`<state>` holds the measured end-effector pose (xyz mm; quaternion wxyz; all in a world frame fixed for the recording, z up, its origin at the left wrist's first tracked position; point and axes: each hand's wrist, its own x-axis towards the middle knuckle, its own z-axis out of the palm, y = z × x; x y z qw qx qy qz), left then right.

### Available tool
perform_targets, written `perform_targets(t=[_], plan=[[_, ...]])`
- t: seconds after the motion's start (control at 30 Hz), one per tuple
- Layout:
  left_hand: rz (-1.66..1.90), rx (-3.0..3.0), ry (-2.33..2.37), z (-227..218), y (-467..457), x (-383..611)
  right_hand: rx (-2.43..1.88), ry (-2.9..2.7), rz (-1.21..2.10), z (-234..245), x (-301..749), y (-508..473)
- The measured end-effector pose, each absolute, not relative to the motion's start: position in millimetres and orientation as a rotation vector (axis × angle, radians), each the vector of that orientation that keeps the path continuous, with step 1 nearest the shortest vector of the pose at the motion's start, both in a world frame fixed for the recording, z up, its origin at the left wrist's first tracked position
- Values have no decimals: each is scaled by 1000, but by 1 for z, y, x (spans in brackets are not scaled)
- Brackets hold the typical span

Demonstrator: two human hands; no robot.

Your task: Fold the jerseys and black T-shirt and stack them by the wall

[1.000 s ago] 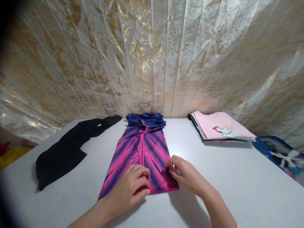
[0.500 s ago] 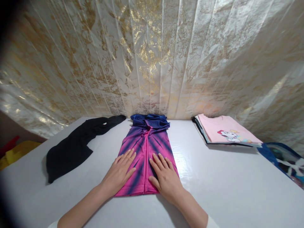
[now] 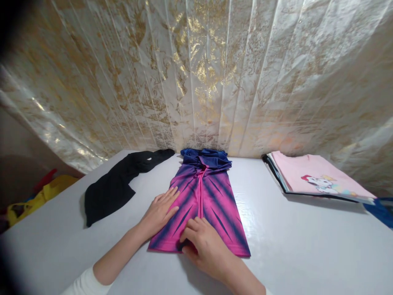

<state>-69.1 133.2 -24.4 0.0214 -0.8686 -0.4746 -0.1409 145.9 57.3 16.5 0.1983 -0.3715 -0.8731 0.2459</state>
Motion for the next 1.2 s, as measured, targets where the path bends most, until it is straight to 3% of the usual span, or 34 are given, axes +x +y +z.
perform_targets(t=[0.43,0.73,1.2], plan=[[-446,-2673,-1452,-16,129,-61,-1044,-2324,633,12,167,70],[-326,-2952,-1364,-10,95,-18,-1499,-2471,210,-19,194,90],[-215,-3014,-1175,-18,44,-34,-1368,-2490,-187,-56,193,26]])
